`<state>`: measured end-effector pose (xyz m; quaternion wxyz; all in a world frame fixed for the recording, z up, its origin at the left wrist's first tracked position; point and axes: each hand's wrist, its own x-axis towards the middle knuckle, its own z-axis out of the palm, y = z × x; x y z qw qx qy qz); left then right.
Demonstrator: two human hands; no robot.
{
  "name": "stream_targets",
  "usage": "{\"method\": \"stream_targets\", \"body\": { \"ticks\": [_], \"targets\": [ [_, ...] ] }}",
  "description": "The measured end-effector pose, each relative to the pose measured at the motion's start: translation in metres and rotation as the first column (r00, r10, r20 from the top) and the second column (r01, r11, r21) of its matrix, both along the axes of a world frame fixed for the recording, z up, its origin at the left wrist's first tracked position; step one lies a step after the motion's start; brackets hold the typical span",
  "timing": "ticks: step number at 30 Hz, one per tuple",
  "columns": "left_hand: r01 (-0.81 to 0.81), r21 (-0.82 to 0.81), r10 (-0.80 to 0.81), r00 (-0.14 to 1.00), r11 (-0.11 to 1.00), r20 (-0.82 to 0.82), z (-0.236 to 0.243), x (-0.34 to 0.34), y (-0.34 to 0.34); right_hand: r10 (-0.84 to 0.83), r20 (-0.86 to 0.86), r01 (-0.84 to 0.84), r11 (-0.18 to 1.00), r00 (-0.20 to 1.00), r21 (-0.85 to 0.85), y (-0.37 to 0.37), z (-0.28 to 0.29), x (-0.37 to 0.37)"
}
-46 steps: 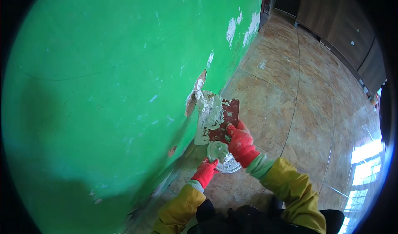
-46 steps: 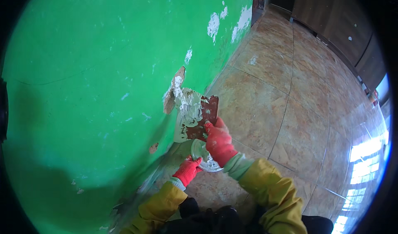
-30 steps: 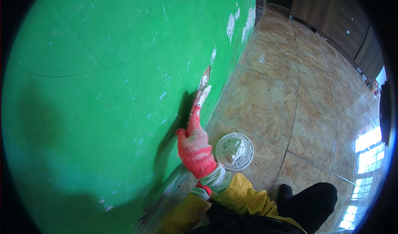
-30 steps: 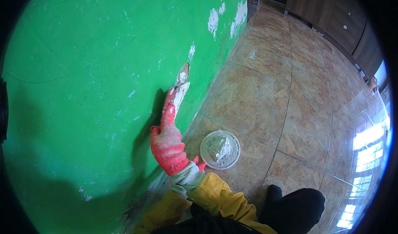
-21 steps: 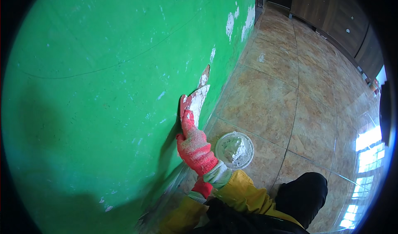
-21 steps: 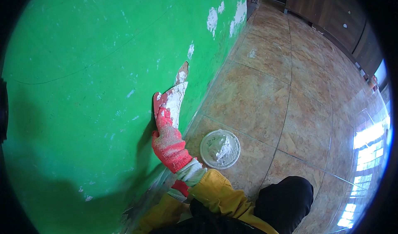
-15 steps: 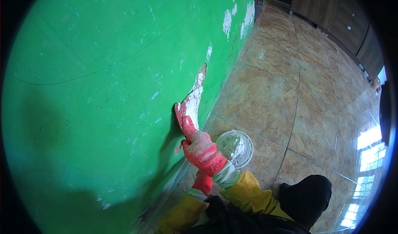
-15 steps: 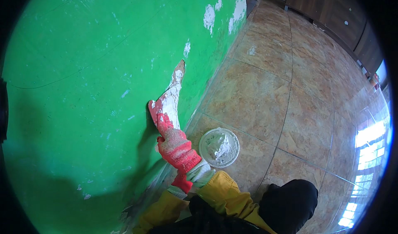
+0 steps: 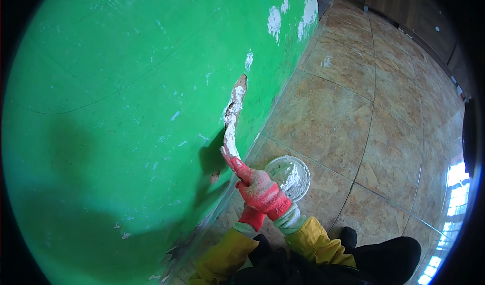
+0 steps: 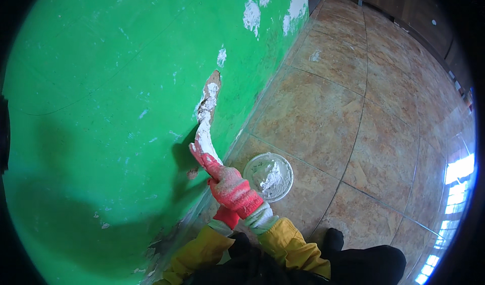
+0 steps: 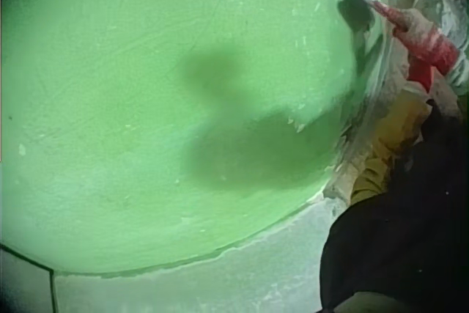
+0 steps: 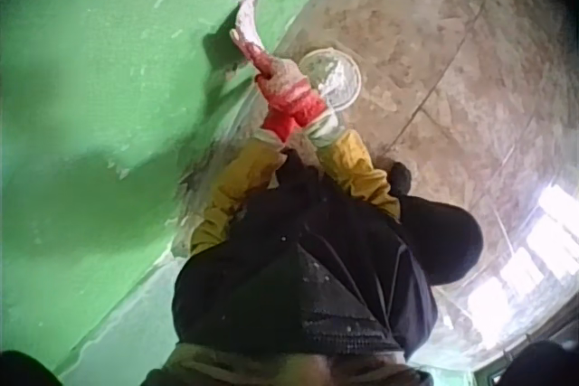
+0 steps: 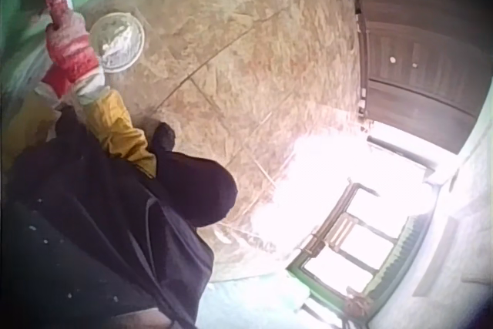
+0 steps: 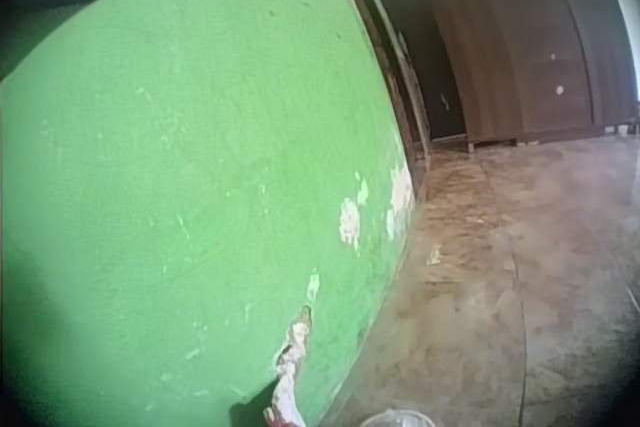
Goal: The person repairs a green wall by scooping putty from a round container with a putty knife and spreading it over damaged spots on the wall.
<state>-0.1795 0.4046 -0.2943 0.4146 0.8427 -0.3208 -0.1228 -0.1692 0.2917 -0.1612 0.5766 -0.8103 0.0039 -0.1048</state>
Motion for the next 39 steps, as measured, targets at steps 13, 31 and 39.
{"method": "stream_targets", "body": {
  "ticks": [13,31,39],
  "targets": [
    [-0.025,0.03,0.021,0.992,0.999,0.122,0.01,-0.003,0.012,-0.459,-0.011,0.366,0.694,0.888,0.62,0.005,0.009,0.008],
    [-0.196,-0.058,0.172,0.943,0.979,-0.283,0.064,0.001,0.013,-0.228,0.09,0.233,0.971,0.969,-0.049,0.003,0.023,0.067],
    [-0.3,-0.258,0.173,0.892,0.918,-0.419,0.026,0.01,0.017,-0.105,-0.028,0.104,0.994,0.994,-0.043,-0.015,0.026,0.049]
  ]
}}
